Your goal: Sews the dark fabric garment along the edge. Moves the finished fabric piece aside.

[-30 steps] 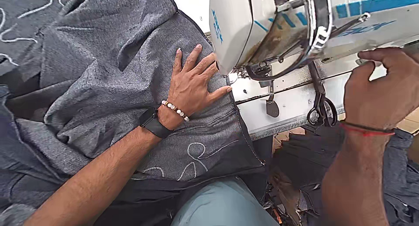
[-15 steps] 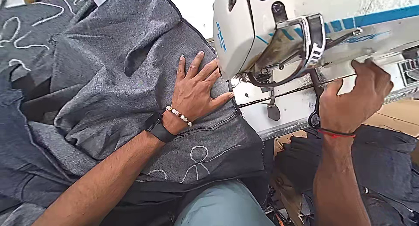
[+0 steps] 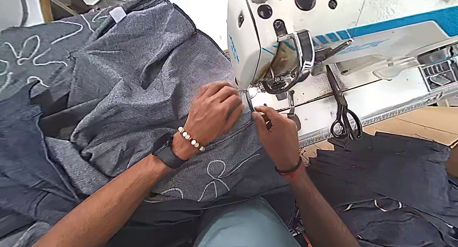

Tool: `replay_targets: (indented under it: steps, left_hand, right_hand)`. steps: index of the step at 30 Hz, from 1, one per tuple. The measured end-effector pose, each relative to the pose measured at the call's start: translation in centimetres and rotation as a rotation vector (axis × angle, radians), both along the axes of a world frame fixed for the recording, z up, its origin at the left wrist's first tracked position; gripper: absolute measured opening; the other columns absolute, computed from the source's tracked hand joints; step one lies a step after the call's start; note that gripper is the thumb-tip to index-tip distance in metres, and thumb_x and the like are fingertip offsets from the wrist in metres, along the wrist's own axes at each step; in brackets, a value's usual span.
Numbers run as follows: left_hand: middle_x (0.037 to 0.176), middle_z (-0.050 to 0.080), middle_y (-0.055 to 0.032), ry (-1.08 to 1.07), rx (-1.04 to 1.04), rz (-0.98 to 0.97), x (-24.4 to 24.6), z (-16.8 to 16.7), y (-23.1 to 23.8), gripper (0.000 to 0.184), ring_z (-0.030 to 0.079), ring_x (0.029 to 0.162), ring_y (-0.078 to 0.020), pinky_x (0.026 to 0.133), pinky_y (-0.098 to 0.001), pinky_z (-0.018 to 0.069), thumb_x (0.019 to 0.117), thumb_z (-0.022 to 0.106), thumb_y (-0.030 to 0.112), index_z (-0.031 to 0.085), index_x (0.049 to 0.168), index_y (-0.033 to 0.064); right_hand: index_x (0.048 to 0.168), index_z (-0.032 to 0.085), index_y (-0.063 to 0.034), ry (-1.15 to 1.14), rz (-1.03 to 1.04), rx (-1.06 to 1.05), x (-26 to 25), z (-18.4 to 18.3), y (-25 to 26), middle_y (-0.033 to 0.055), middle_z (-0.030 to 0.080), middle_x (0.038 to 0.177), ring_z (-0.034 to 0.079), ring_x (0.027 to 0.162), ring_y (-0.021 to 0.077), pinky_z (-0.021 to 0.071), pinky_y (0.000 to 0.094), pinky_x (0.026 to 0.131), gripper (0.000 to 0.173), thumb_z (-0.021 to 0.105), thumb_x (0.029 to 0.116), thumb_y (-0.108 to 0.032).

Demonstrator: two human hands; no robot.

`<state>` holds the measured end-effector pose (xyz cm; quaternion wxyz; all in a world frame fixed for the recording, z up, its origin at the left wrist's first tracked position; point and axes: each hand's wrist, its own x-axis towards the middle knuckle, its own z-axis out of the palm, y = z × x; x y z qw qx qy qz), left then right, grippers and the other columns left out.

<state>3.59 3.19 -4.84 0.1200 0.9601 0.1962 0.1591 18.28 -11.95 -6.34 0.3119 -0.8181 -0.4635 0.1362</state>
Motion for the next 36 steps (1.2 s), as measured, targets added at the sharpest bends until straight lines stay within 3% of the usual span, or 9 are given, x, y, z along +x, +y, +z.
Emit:
replay_targets:
  steps: [7, 11, 15, 21, 23, 25, 28, 32, 36]
  left_hand:
    - [0.141, 0.061, -0.0038, 0.045, 0.068, -0.106, -1.2, -2.1, -0.8, 0.039, 0.053, 0.134, -0.0253, 0.112, -0.0463, 0.0386, 0.1043, 0.049, 0.039, 0.069, 0.135, 0.0252]
    - [0.142, 0.061, -0.0034, 0.029, 0.102, -0.079, -1.1, -2.5, -0.9, 0.043, 0.053, 0.133, -0.0253, 0.111, -0.0458, 0.0395, 0.1039, 0.049, 0.041, 0.066, 0.139, 0.0219]
    - [0.149, 0.058, 0.0032, 0.018, 0.032, -0.179, -1.1, -2.4, -1.0, 0.042, 0.047, 0.142, -0.024, 0.118, -0.0463, 0.0337, 0.1052, 0.045, 0.036, 0.067, 0.138, 0.0233]
    - [0.152, 0.056, 0.0044, 0.046, 0.003, -0.19, -1.3, -2.3, -1.6, 0.043, 0.041, 0.147, -0.0282, 0.12, -0.0506, 0.0301, 0.1033, 0.045, 0.038, 0.067, 0.139, 0.0267]
    - [0.152, 0.056, 0.0045, 0.044, 0.014, -0.176, -1.3, -2.6, -1.8, 0.043, 0.041, 0.147, -0.0281, 0.12, -0.0507, 0.0305, 0.1026, 0.046, 0.038, 0.067, 0.139, 0.027]
    - [0.151, 0.056, 0.0048, 0.026, 0.019, -0.155, -1.2, -2.8, -1.9, 0.042, 0.042, 0.147, -0.0275, 0.121, -0.0502, 0.0308, 0.1021, 0.047, 0.034, 0.067, 0.139, 0.0268]
    - [0.15, 0.057, 0.0045, -0.001, 0.025, -0.162, -1.2, -2.9, -1.9, 0.04, 0.044, 0.146, -0.0275, 0.12, -0.05, 0.0311, 0.1026, 0.048, 0.032, 0.068, 0.137, 0.0279]
    - [0.149, 0.059, 0.0037, -0.019, 0.031, -0.183, -1.4, -2.8, -2.0, 0.038, 0.046, 0.143, -0.0276, 0.119, -0.0494, 0.0325, 0.1028, 0.049, 0.03, 0.07, 0.135, 0.0288]
    - [0.149, 0.058, 0.0067, 0.01, 0.054, -0.147, -1.3, -2.8, -2.1, 0.04, 0.046, 0.143, -0.0245, 0.117, -0.048, 0.0337, 0.1028, 0.049, 0.034, 0.068, 0.138, 0.0274]
  right_hand:
    - [0.122, 0.077, -0.016, -0.23, 0.019, 0.046, -1.2, -1.0, -0.8, 0.0006, 0.069, 0.071, 0.061, 0.055, 0.0161, 0.0479, 0.0377, 0.047, 0.03, 0.058, 0.0993, -0.022]
    - [0.128, 0.074, -0.0129, -0.382, 0.063, 0.015, -1.8, -1.2, -0.9, 0.0014, 0.063, 0.061, 0.059, 0.049, 0.0186, 0.043, 0.0364, 0.042, 0.035, 0.054, 0.0993, -0.018]
    - [0.13, 0.073, -0.0174, -0.303, 0.06, -0.016, -1.6, -0.3, -2.2, 0.0016, 0.065, 0.072, 0.06, 0.056, 0.0173, 0.0457, 0.0353, 0.046, 0.035, 0.057, 0.0992, -0.023]
    - [0.095, 0.072, -0.0113, -0.329, 0.235, 0.107, -2.8, -0.7, -11.1, 0.005, 0.061, 0.074, 0.059, 0.059, 0.0193, 0.0462, 0.0341, 0.048, 0.016, 0.057, 0.0984, -0.014]
    - [0.091, 0.07, -0.0119, -0.3, 0.364, -0.024, -3.1, -2.0, -13.6, 0.0055, 0.057, 0.075, 0.057, 0.06, 0.0202, 0.0454, 0.034, 0.048, 0.015, 0.056, 0.0949, -0.008]
    - [0.098, 0.075, -0.0124, -0.123, 0.448, -0.306, -2.7, -1.7, -14.0, 0.0089, 0.069, 0.088, 0.069, 0.069, 0.0241, 0.0579, 0.0416, 0.054, 0.015, 0.064, 0.0878, -0.01]
    - [0.105, 0.077, -0.0167, 0.048, 0.244, -0.151, -2.4, 0.7, -11.3, -0.001, 0.074, 0.094, 0.071, 0.082, 0.0111, 0.061, 0.0334, 0.069, 0.02, 0.062, 0.0988, -0.028]
    - [0.117, 0.074, -0.0131, -0.118, -0.06, 0.037, -2.2, 0.9, -4.6, 0.0001, 0.073, 0.094, 0.068, 0.086, 0.0158, 0.057, 0.0364, 0.074, 0.029, 0.06, 0.1021, -0.033]
    - [0.105, 0.077, -0.0145, -0.352, -0.134, 0.06, -3.4, -1.7, -2.4, -0.0006, 0.063, 0.063, 0.061, 0.056, 0.0172, 0.0471, 0.0361, 0.05, 0.021, 0.06, 0.0983, -0.025]
